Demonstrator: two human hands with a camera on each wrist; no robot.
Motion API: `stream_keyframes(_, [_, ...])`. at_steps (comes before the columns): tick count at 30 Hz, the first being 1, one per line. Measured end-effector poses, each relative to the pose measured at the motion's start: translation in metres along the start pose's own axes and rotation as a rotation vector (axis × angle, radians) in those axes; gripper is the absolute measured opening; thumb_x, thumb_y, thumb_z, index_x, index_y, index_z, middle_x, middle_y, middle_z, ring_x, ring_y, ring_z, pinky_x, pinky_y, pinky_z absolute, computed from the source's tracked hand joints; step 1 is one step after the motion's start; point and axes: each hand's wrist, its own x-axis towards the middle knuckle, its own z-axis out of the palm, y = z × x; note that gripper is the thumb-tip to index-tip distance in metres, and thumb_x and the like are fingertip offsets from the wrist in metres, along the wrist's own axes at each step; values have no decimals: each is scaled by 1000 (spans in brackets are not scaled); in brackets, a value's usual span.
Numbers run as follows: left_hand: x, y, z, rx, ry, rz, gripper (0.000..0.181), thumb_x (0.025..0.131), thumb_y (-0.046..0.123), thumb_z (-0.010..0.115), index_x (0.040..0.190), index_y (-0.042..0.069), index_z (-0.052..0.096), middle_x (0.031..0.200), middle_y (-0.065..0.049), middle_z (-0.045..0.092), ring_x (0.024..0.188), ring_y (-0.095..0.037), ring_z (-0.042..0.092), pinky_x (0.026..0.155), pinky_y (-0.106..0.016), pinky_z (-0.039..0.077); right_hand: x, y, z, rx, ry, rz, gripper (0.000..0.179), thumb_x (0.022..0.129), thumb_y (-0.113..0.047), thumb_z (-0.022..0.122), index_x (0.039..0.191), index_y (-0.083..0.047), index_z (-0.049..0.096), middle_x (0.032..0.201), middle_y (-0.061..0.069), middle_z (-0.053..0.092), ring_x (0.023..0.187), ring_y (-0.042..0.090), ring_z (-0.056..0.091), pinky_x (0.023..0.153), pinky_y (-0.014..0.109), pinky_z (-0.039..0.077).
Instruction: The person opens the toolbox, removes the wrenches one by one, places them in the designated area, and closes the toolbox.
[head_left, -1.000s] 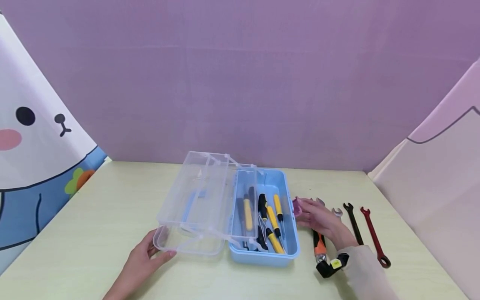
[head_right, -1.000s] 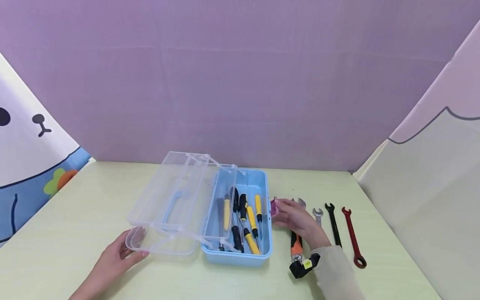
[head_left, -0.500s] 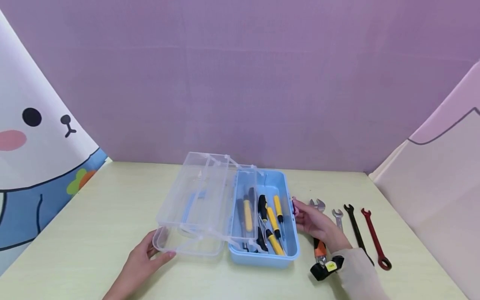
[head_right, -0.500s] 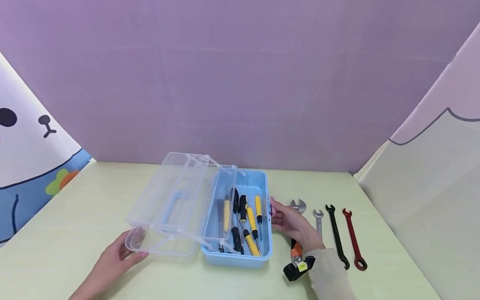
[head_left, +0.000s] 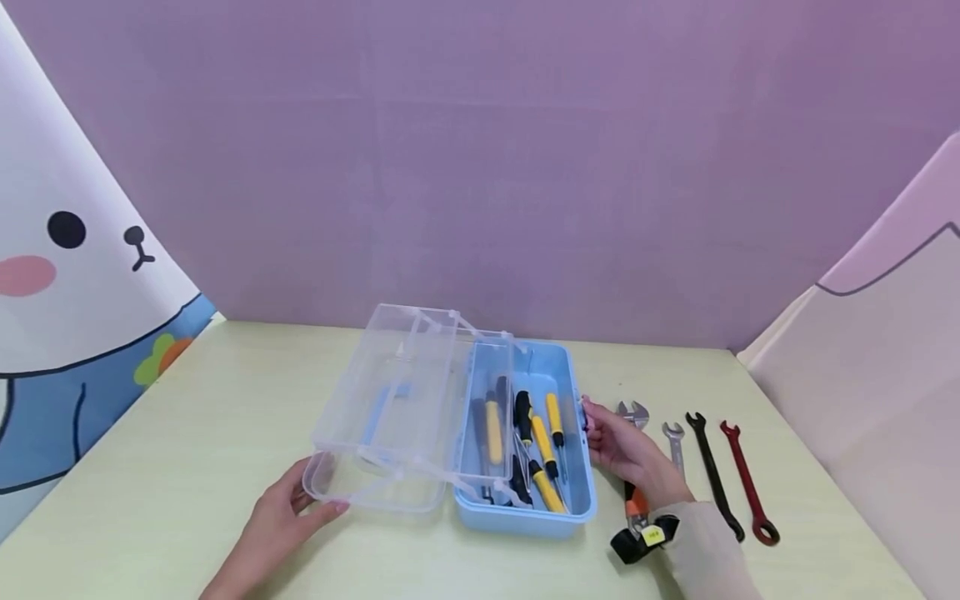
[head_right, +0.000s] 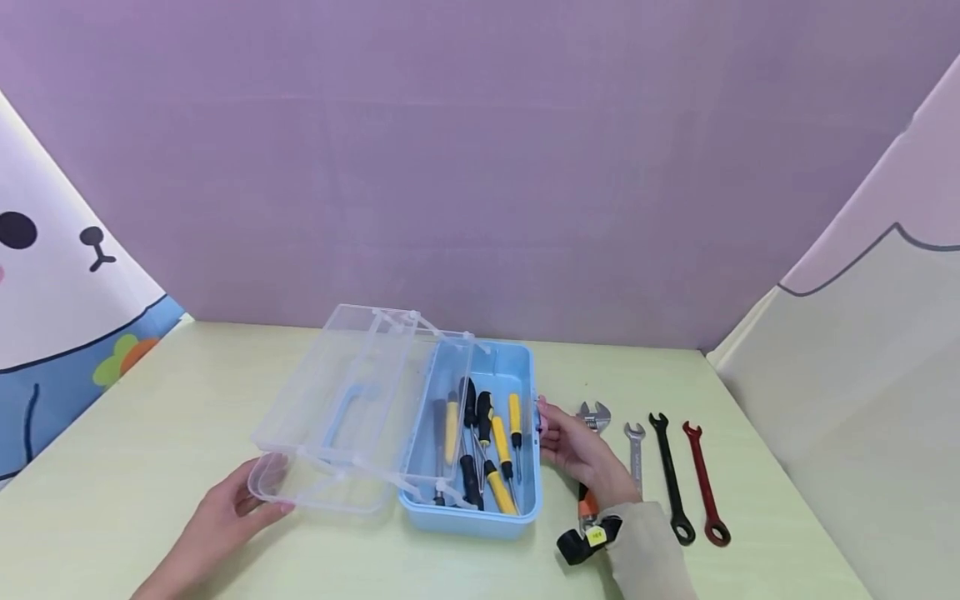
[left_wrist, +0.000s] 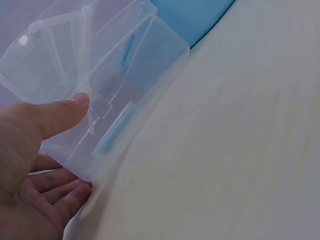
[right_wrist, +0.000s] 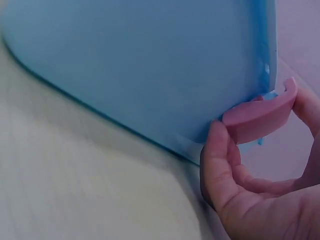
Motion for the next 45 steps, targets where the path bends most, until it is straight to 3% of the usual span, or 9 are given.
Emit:
stream_keyframes(8, [0,4,-5,31,24,42,69,81,15,75,135,-9,41,127,-34,53,114,-44,57,85,-32,57,2,5,0,43,-17,-15,22,101,-32,44,91,-19,58,79,-7,56,75,7,53,69,17,50])
stream_keyframes(12, [0,8,-8,58,22,12,71,81,19,76,137,-7,41,131,-33,51,117,-44,55,86,-33,57,2,6,0,74,-15,-10,21,101,-32,44,91,-18,57,79,-7,56,75,7,53,69,17,50])
stream_keyframes(17, [0,15,-12,66,38,-14,73,81,21,76,140,-3,40,134,-31,49,116,-44,56,77,-29,59,3,6,-1,79,-11,-7,21,101,-32,46,90,-19,58,80,-7,56,76,8,53,70,18,51])
stream_keyframes(23, [2,24,-17,160,136,141,68,76,16,80,133,-3,48,125,-27,57,106,-39,62,76,-26,59,7,6,0,80,-33,-7,24,101,-32,44,90,-17,60,81,-5,60,77,9,55,74,19,53])
stream_keyframes(30, [4,36,-25,292,243,328,65,67,13,86,124,3,58,118,-16,63,96,-3,62,76,-21,58,11,7,3,83,-55,-9,23,102,-31,43,94,-16,59,82,-5,60,78,8,56,74,19,53])
stream_keyframes(37, [6,53,-31,408,286,433,67,62,13,88,123,5,59,114,-10,65,93,-12,62,74,-30,58,13,7,4,79,-73,-7,25,102,-31,42,94,-15,60,83,-4,63,78,9,57,74,19,54])
stream_keyframes(41, [7,64,-32,429,288,478,68,62,12,88,124,7,60,116,-7,64,96,-13,59,81,-9,48,14,7,3,84,-72,1,26,102,-31,43,93,-15,61,84,-4,63,79,9,58,75,19,54])
stream_keyframes(43, [8,69,-32,442,281,493,69,62,12,88,125,7,59,118,-8,63,99,-18,60,83,-5,44,14,7,2,89,-65,6,26,102,-32,44,93,-15,61,84,-3,64,79,9,58,75,19,55])
stream_keyframes(45, [9,75,-33,459,273,516,71,63,13,88,126,7,58,119,-9,62,102,-24,60,85,-13,48,14,7,2,88,-58,10,26,101,-32,44,92,-15,61,84,-4,63,79,9,58,75,19,54])
